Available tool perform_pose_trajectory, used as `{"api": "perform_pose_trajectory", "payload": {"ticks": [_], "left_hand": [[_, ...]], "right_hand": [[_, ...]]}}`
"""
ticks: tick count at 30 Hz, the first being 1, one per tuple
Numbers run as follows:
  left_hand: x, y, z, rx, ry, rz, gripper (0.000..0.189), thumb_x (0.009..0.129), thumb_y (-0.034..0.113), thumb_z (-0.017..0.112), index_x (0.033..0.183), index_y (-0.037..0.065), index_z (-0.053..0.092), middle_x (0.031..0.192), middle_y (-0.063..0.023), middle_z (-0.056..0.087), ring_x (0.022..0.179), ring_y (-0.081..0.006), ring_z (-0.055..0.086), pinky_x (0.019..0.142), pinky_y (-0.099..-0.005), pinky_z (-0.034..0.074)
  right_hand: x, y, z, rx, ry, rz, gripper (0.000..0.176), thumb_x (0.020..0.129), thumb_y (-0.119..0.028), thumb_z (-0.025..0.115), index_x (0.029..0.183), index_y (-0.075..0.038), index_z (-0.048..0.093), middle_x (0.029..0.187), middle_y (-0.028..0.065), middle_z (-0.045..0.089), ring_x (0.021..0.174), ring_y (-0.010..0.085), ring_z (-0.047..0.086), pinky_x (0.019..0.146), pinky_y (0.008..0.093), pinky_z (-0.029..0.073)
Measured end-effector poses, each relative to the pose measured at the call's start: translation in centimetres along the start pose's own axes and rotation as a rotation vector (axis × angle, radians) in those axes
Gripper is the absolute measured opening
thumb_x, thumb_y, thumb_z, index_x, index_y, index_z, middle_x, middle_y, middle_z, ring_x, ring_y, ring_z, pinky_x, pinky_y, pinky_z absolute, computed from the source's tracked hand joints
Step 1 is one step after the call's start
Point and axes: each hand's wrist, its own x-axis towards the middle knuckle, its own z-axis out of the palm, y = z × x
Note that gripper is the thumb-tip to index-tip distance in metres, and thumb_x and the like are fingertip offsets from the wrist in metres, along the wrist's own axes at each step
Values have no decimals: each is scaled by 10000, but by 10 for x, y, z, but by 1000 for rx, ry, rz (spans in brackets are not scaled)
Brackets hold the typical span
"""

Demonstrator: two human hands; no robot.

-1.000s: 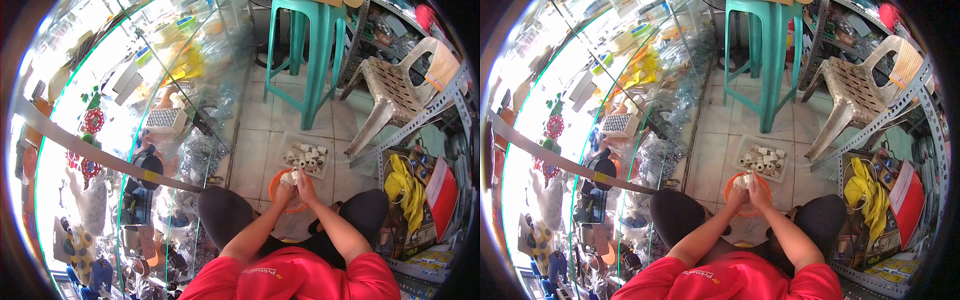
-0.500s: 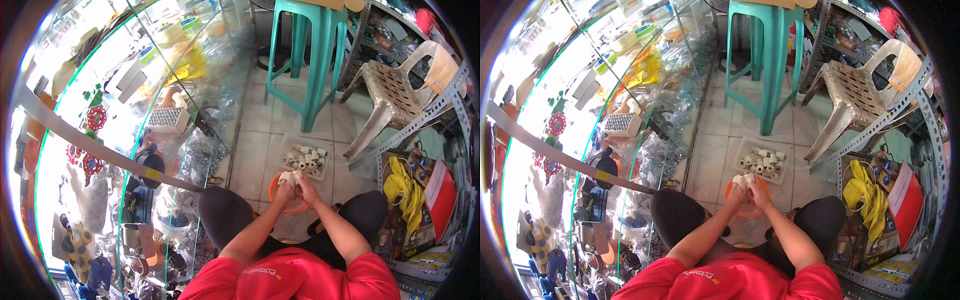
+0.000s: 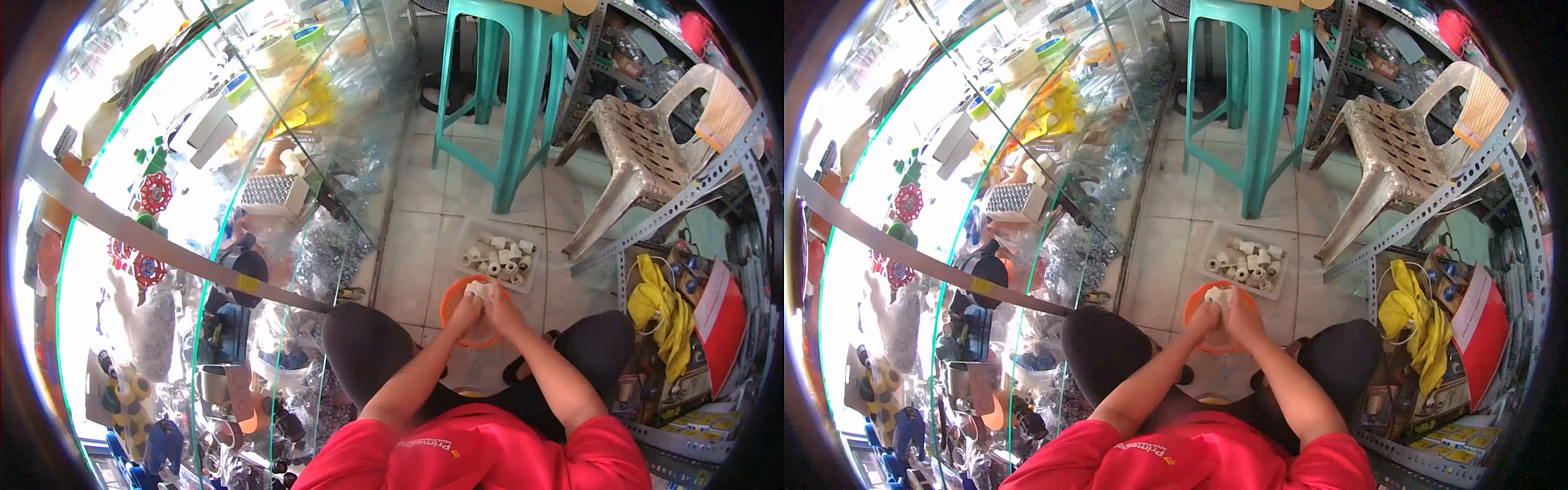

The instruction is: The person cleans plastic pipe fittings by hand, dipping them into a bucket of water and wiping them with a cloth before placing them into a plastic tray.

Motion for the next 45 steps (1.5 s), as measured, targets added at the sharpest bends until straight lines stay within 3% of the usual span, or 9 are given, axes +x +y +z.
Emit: {"api": "perform_pose_trajectory", "payload": {"ticks": [8, 12, 22, 25, 32, 35, 38, 43, 45], "left_hand": [[-7, -13, 5, 314, 167, 352, 231, 787, 73, 360, 933, -49, 491, 914, -244, 513, 860, -367, 517, 750, -404, 423], [-7, 5, -7, -274, -104, -75, 294, 810, 114, 348, 1018, -60, 463, 945, -238, 516, 893, -345, 509, 797, -393, 396], [2, -21, 10, -79, 66, -5, 355, 849, 165, 337, 1089, -75, 439, 1045, -235, 510, 946, -353, 502, 846, -399, 370], [-10, 17, -6, -217, 138, -172, 335, 856, 154, 337, 1088, -60, 449, 1037, -199, 518, 939, -318, 506, 842, -370, 378], [-17, 36, -12, -1088, -19, -243, 327, 892, 195, 321, 1112, -7, 455, 1001, -117, 527, 912, -235, 514, 807, -288, 402], [-21, 42, -27, -801, -148, -243, 348, 906, 242, 261, 1075, 26, 475, 989, -93, 508, 937, -153, 482, 816, -285, 383], [-7, 11, 1, -995, -10, -365, 351, 894, 199, 291, 1113, -35, 434, 1017, -148, 505, 902, -247, 519, 797, -317, 408], [-3, -5, 11, -338, 187, -111, 257, 826, 155, 373, 963, -29, 488, 894, -141, 532, 837, -242, 540, 702, -320, 416], [-5, 0, 6, -147, 150, -54, 221, 801, 145, 403, 900, -21, 511, 842, -135, 540, 810, -236, 548, 666, -316, 416]], "right_hand": [[-1, 15, 18, -30, 61, -158, 527, 816, -201, 433, 1264, -41, 206, 1005, 271, 518, 894, 411, 514, 736, 455, 414], [-3, -1, -8, 52, -4, -75, 512, 821, -188, 427, 1259, -46, 202, 1044, 276, 494, 911, 415, 505, 750, 459, 407], [-2, 4, 10, 93, -72, -54, 488, 850, -210, 399, 1249, 2, 215, 1118, 269, 457, 957, 411, 496, 798, 440, 398], [5, 20, 26, 286, 86, -192, 505, 843, -236, 408, 1270, -14, 255, 1162, 260, 429, 1056, 381, 445, 842, 416, 382], [7, 21, 5, 1196, -235, 109, 506, 869, -291, 420, 1320, -143, 245, 868, 42, 484, 638, 99, 433, 531, 220, 380], [2, 13, -10, 1233, -330, 89, 473, 878, -280, 411, 1317, -184, 262, 756, -24, 436, 550, 56, 347, 467, 171, 310], [3, 7, -10, 1186, -348, 75, 457, 878, -280, 415, 1307, -224, 269, 671, -32, 411, 483, 60, 315, 414, 183, 270], [6, 16, -2, 1504, -540, 216, 457, 867, -301, 443, 1294, -277, 282, 603, -14, 401, 421, 60, 285, 380, 192, 248], [13, 18, 2, 1251, -364, 159, 424, 866, -323, 442, 1264, -227, 331, 614, -14, 413, 420, 60, 301, 374, 196, 252]]}}
